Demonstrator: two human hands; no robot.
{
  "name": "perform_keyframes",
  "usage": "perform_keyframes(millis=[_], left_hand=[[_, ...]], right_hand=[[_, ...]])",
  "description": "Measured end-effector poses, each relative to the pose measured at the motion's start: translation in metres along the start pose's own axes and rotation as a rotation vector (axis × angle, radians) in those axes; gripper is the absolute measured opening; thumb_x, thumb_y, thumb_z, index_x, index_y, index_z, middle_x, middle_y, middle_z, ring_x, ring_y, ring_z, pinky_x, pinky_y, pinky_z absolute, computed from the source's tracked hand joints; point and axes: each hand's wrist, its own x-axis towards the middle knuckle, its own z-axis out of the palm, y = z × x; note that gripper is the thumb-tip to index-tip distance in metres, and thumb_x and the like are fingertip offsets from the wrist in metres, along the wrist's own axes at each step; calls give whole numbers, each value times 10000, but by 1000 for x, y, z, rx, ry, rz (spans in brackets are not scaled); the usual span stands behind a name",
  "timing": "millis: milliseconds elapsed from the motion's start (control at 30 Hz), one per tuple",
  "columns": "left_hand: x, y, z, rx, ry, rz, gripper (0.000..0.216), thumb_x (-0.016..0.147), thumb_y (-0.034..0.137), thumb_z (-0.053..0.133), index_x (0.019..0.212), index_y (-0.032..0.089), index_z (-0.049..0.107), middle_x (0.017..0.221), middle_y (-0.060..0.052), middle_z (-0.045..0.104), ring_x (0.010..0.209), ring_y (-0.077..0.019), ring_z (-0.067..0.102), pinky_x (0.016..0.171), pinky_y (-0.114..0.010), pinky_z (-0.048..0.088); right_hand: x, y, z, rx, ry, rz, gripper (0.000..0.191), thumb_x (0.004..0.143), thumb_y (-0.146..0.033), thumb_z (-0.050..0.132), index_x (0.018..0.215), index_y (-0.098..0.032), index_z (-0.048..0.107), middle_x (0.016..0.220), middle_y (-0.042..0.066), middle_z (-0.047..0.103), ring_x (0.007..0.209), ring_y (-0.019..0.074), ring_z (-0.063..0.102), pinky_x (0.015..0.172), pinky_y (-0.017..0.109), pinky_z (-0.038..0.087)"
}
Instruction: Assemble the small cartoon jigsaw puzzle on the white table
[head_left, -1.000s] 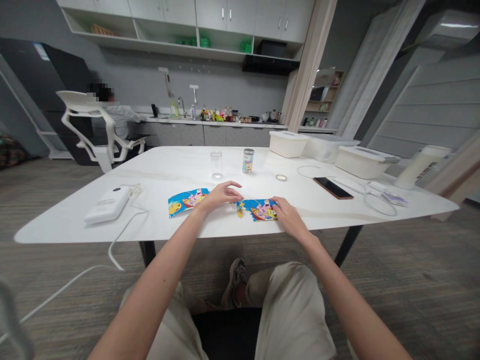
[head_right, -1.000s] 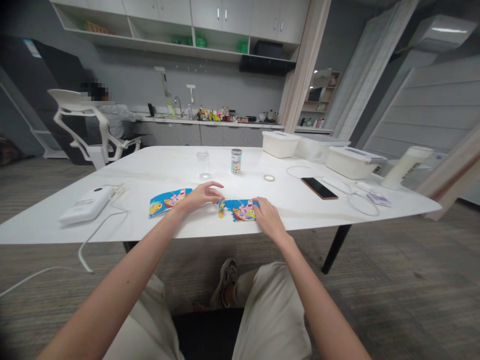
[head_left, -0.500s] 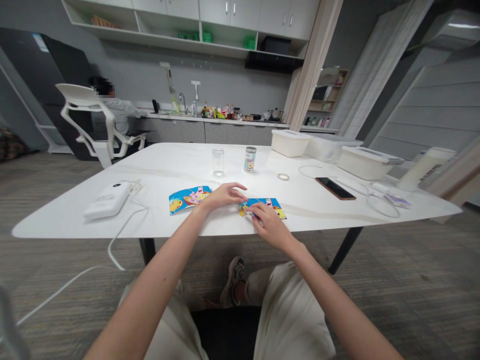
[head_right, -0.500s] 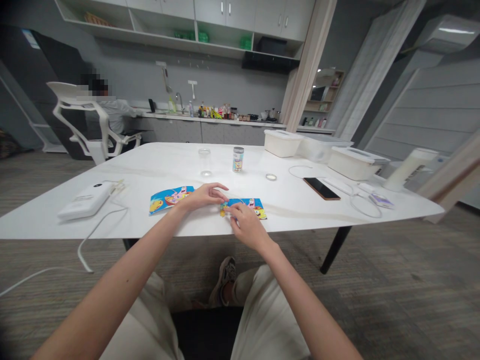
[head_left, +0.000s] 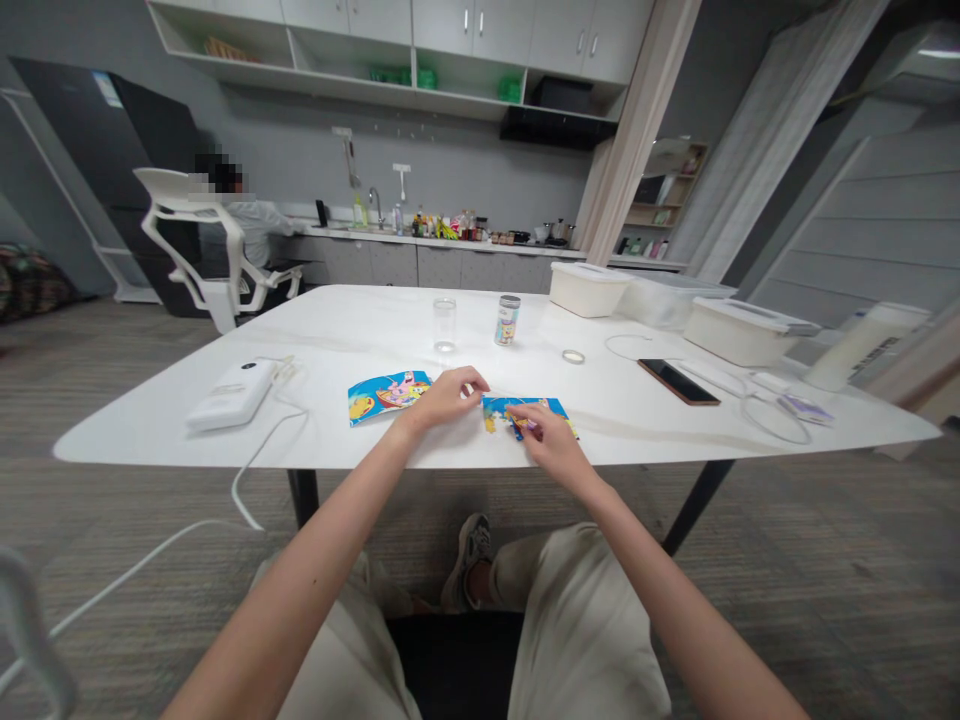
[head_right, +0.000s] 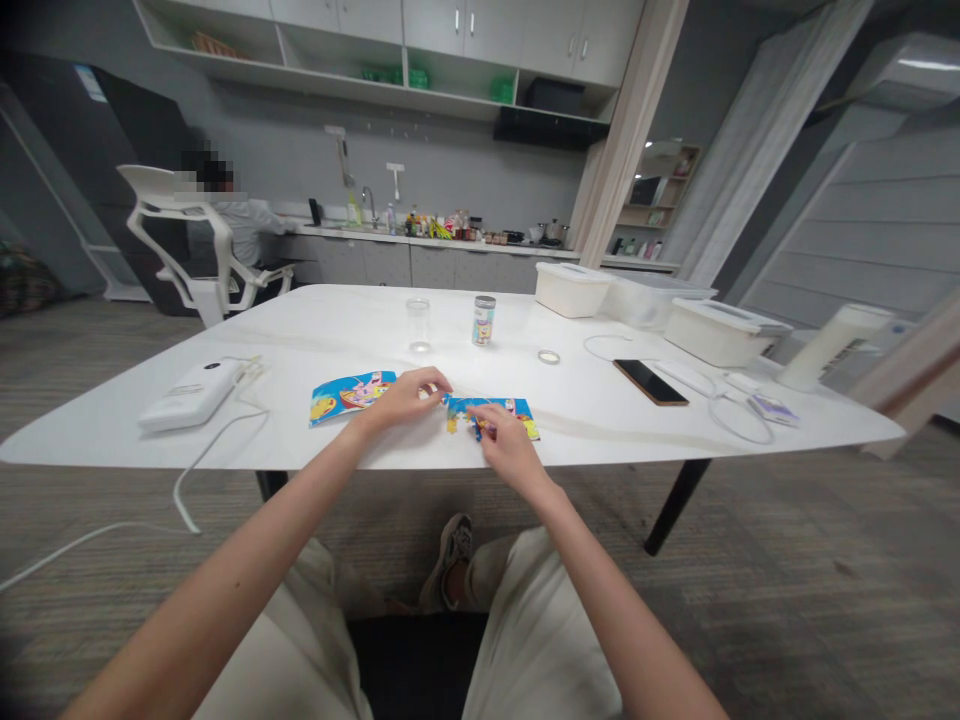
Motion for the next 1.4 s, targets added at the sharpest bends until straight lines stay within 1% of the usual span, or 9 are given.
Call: perform_keyframes(millis=[67, 167, 300, 467, 600, 767, 967, 1200, 1400], left_hand=[[-11, 4, 0, 192, 7, 71, 188, 808, 108, 504, 882, 159, 669, 966, -67, 691, 919, -186, 645, 864, -337, 520], [-28, 11, 3, 336, -34, 151, 215, 846, 115, 489, 961, 172, 661, 1050, -79, 687, 1016, -203, 635, 938, -355, 500], [-45, 23, 7, 405, -152, 219, 258, 877, 107, 472, 1045, 173, 657, 1138, -82, 690, 1066, -199, 639, 967, -333, 488], [-50, 31, 7, 476, -165, 201, 281, 911, 120, 450, 1091, 157, 661, 1174, -96, 697, 1086, -212, 650, 966, -342, 497], [-50, 30, 8, 500, -164, 195, 292, 905, 117, 458, 1097, 158, 674, 1200, -96, 694, 1107, -215, 648, 985, -350, 496], [-50, 29, 9, 481, -163, 196, 294, 903, 124, 463, 1094, 150, 685, 1193, -97, 698, 1102, -208, 651, 992, -351, 497], [-50, 29, 8, 455, -142, 187, 308, 881, 103, 470, 1081, 164, 696, 1174, -83, 708, 1086, -201, 656, 981, -343, 505], [-50, 28, 9, 455, -150, 205, 289, 881, 115, 482, 1075, 163, 690, 1173, -87, 705, 1087, -206, 651, 980, -342, 501], [-50, 30, 8, 447, -160, 184, 285, 895, 122, 477, 1089, 148, 684, 1177, -95, 702, 1087, -209, 652, 985, -342, 497]], right_hand=[[1, 4, 0, 41, 47, 42, 350, 795, -121, 546, 1078, -215, 729, 1090, 76, 723, 1008, 202, 662, 952, 380, 515], [3, 4, -1, 57, 75, 101, 288, 776, -177, 613, 1031, -211, 742, 1054, 75, 738, 925, 201, 680, 875, 369, 548], [5, 1, -1, 24, 66, 105, 262, 768, -164, 616, 986, -220, 751, 1010, 62, 753, 864, 190, 690, 852, 361, 554], [12, -2, 0, -56, -17, 83, 327, 756, -74, 554, 967, -217, 757, 979, 47, 757, 847, 182, 685, 837, 341, 543], [16, -1, 4, -111, -67, 41, 372, 759, -27, 518, 972, -211, 760, 962, 52, 750, 847, 181, 670, 829, 332, 525], [15, -1, 7, -154, -79, 10, 413, 757, 22, 505, 992, -199, 763, 997, 78, 708, 889, 184, 641, 864, 341, 503], [11, -2, 9, -177, -67, -17, 373, 804, 6, 512, 950, -215, 775, 1004, 78, 670, 934, 190, 619, 890, 355, 496], [9, -6, 8, -262, -69, -92, 403, 816, 21, 468, 981, -196, 765, 1039, 87, 709, 994, 219, 620, 934, 393, 491], [8, -7, 9, -324, -69, -155, 357, 836, 1, 483, 963, -178, 764, 1045, 85, 741, 1014, 231, 634, 971, 411, 479]])
